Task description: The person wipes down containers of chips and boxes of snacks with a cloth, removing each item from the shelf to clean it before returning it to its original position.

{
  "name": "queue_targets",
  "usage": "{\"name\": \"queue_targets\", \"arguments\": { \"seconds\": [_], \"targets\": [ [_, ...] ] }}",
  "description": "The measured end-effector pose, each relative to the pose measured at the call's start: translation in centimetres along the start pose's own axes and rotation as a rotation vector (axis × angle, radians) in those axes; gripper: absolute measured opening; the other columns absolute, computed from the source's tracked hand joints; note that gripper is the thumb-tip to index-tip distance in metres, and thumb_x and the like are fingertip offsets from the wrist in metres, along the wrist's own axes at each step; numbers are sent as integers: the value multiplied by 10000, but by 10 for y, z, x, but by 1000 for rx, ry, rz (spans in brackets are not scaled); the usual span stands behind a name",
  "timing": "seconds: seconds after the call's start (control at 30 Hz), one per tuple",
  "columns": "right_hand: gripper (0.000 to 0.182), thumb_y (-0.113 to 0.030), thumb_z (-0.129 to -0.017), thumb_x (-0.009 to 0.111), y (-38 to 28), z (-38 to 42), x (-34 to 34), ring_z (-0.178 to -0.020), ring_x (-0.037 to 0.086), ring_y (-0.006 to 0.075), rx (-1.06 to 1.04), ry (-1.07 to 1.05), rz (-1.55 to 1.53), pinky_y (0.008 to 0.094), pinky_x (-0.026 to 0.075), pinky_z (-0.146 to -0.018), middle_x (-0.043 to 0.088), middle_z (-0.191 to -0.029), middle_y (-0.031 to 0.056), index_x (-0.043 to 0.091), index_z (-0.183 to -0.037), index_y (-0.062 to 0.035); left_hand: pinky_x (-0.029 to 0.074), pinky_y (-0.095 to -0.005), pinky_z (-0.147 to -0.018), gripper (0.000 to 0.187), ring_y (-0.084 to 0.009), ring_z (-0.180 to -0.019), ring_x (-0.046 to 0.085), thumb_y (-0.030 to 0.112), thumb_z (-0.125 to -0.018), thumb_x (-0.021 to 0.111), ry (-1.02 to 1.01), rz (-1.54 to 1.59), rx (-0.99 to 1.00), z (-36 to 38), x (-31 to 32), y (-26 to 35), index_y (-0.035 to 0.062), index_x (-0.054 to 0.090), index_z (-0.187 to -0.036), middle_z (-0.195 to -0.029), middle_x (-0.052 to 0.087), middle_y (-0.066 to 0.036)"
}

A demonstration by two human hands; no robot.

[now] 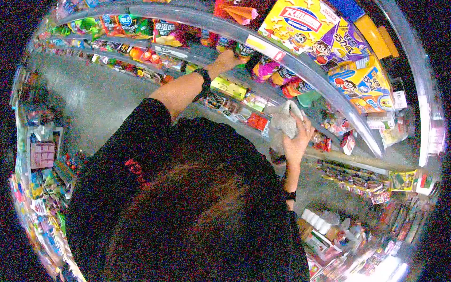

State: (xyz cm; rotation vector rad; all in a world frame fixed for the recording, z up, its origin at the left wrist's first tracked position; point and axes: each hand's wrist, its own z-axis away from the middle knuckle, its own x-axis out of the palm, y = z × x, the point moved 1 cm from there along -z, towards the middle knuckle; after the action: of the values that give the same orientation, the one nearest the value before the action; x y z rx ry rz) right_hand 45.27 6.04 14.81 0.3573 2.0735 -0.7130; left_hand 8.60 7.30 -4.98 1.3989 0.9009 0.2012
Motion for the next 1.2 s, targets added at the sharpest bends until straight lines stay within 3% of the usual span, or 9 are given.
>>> {"name": "queue_targets", "arguments": {
  "seconds": [0.17,0.23,0.3,0.4,0.6,0.83,0.97,1.0,1.2],
  "targets": [
    [592,-41,-553,655,14,-12,5,-1114,460,313,24,-85,-6,395,318,-990,519,-1124,140,571,-1131,-133,433,-425,-876,742,-365,-1050,492,377,-656,765,193,-527,54,71,-17,74,-90,376,-1082,-1077,492,-245],
    [743,-76,-581,681,11,-29,15,-1119,481,364,78,-132,-201,415,367,-976,521,-1194,185,419,-1277,-92,407,-423,-895,623,-362,-1059,448,308,-690,740,166,-461,118,87,-21,94,-58,392,-1054,-1061,459,-227],
    [906,-82,-592,695,6,-53,29,-1151,471,377,142,-354,-264,407,408,-947,506,-1203,221,229,-1369,-64,339,-423,-989,730,-409,-1191,376,283,-784,648,-225,-154,289,90,-26,115,-69,279,-1307,-1255,372,-288],
    [987,-93,-584,716,8,-80,62,-1183,461,333,132,-563,-397,389,361,-985,477,-1247,245,144,-1388,-81,351,-447,-970,608,-427,-1116,408,192,-793,587,-85,-69,403,89,-8,137,-74,311,-1265,-1156,412,-289],
    [917,-133,-614,717,16,-102,103,-1180,457,346,-9,-480,-349,392,366,-979,483,-1230,226,196,-1365,-52,391,-450,-932,710,-464,-1058,479,188,-729,638,-46,-31,134,54,11,148,-151,272,-1235,-1102,485,-347],
    [775,-73,-577,712,11,-78,79,-1176,435,307,-96,-368,-328,355,356,-981,454,-1195,176,333,-1252,-42,340,-426,-976,711,-432,-1126,413,253,-750,653,43,32,253,82,9,124,-133,302,-1234,-1172,424,-324],
    [675,-10,-572,696,-2,-68,75,-1125,479,257,-2,-386,-472,337,367,-966,494,-1144,136,394,-1174,-55,294,-402,-1028,871,-345,-1244,335,253,-711,665,-523,131,260,127,-24,121,-5,177,-1385,-1323,312,-245],
    [664,-45,-562,706,-10,-68,75,-1098,496,310,-25,-421,-517,377,383,-952,514,-1126,154,419,-1160,-64,163,-373,-1097,946,-288,-1341,172,170,-688,656,-676,348,160,138,-34,128,83,75,-1429,-1439,168,-173],
    [649,-86,-552,729,-73,-84,79,-1157,447,344,-270,-455,-563,408,357,-986,486,-1220,146,461,-1143,-87,256,-352,-1052,1198,-257,-1287,285,152,-625,790,-660,414,97,166,-83,127,122,-102,-1424,-1400,247,-173]
  ]
}}
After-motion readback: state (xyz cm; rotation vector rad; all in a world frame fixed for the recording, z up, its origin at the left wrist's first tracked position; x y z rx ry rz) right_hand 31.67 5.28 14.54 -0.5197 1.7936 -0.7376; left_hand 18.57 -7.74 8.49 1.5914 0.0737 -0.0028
